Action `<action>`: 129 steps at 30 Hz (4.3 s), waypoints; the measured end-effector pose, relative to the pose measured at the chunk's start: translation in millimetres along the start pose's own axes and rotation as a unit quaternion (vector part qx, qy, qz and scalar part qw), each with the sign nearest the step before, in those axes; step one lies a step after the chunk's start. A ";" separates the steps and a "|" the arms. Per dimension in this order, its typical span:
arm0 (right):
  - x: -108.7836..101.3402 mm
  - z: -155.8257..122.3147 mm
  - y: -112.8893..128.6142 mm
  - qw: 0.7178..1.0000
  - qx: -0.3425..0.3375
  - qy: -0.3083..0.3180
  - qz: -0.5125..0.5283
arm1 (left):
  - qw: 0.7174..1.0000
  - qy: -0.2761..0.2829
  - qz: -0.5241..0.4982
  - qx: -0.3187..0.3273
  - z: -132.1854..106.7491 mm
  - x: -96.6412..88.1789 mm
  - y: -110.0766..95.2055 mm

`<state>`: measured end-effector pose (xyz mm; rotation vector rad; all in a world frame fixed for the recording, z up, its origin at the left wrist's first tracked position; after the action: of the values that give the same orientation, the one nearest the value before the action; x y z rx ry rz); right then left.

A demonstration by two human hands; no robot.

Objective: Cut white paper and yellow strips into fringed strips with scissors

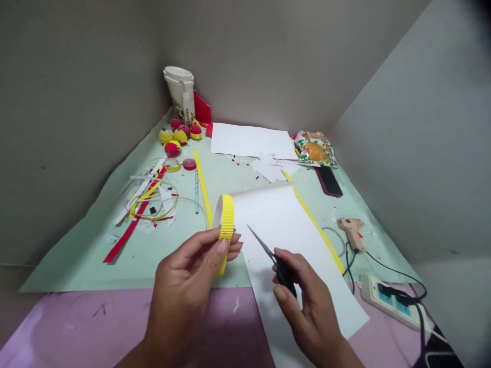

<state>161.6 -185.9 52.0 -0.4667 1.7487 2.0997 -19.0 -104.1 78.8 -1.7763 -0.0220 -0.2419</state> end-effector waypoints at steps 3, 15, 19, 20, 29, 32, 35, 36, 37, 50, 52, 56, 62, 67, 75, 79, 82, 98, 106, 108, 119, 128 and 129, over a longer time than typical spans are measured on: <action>-1.3 -0.2 2.9 0.999 -0.017 0.009 0.048 | 1.000 0.013 -0.016 -0.018 2.7 0.6 2.5; -20.2 -4.0 7.3 0.994 -0.063 0.042 -0.078 | 0.998 0.029 -0.044 -0.030 -3.0 -0.5 -1.0; -17.5 -1.3 18.2 0.986 -0.110 0.048 -0.116 | 0.995 -0.094 -0.008 0.018 -24.8 -2.0 -14.9; -16.0 -0.4 18.7 0.984 -0.121 0.048 -0.121 | 0.994 -0.106 -0.012 0.017 -26.3 -1.6 -15.5; -8.0 6.3 -3.2 0.960 -0.136 0.063 -0.235 | 0.997 0.025 -0.029 -0.070 11.0 0.0 13.9; -10.1 6.9 -8.2 0.955 -0.135 0.047 -0.261 | 0.995 0.039 -0.030 -0.089 16.6 2.4 19.9; -11.3 8.1 -11.3 0.951 -0.135 0.048 -0.274 | 0.994 0.042 -0.047 -0.093 20.1 2.7 24.9; -11.4 8.7 -12.3 0.950 -0.135 0.049 -0.279 | 0.993 0.044 -0.052 -0.092 21.1 2.4 26.5; -11.5 9.3 -13.3 0.948 -0.135 0.050 -0.285 | 0.993 0.044 -0.055 -0.091 22.0 2.0 28.0; -13.9 10.2 -21.2 0.929 -0.147 0.049 -0.335 | 0.993 0.045 -0.054 -0.097 24.8 2.0 30.7; -15.4 10.3 -21.1 0.923 -0.151 0.049 -0.350 | 0.993 0.046 -0.047 -0.096 24.3 1.8 31.2; -17.8 10.9 -21.3 0.914 -0.152 0.054 -0.372 | 0.993 0.048 -0.045 -0.095 24.4 2.0 31.7; -19.1 11.7 -25.6 0.906 -0.148 0.063 -0.390 | 0.993 0.057 -0.038 -0.097 27.6 3.7 30.2; -19.7 12.1 -28.2 0.902 -0.158 0.062 -0.398 | 0.993 0.059 -0.030 -0.099 28.0 3.1 29.3; -20.8 12.8 -30.0 0.892 -0.178 0.053 -0.412 | 0.991 0.069 -0.030 -0.108 29.0 1.6 32.0; -21.0 12.8 -31.0 0.890 -0.177 0.055 -0.416 | 0.990 0.072 -0.033 -0.119 29.1 1.8 31.5; -20.9 12.8 -31.7 0.888 -0.176 0.052 -0.422 | 0.989 0.077 -0.035 -0.124 29.2 1.7 30.9; -20.5 15.4 -34.3 0.906 -0.174 0.055 -0.381 | 0.985 0.080 -0.059 -0.140 30.5 2.4 29.5; -19.3 17.5 -37.6 0.936 -0.145 0.074 -0.312 | 0.985 0.081 -0.063 -0.142 29.8 1.3 30.5; -19.1 18.8 -38.1 0.941 -0.144 0.080 -0.296 | 0.984 0.082 -0.064 -0.142 30.3 0.8 31.8; -16.2 22.0 -45.2 0.963 -0.121 0.086 -0.225 | 0.982 0.089 -0.070 -0.155 31.5 0.5 32.5; -21.8 23.1 -37.0 0.955 -0.135 0.079 -0.251 | 0.985 0.079 -0.051 -0.146 31.3 2.8 29.7; -22.6 22.8 -35.3 0.951 -0.138 0.083 -0.265 | 0.985 0.076 -0.051 -0.146 31.1 2.7 29.8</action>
<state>197.9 -159.3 36.3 -1.0864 1.2178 1.9426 -7.3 -80.9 44.4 -2.0462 0.0347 -0.4748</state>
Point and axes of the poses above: each hand's wrist, its own z-axis towards the middle knuckle, its own x-axis out of the palm, y = z × x, the point moved 2 cm from there along z, towards the middle knuckle, and after that the axes turned 7 degrees about y, right-handed, at the moved point
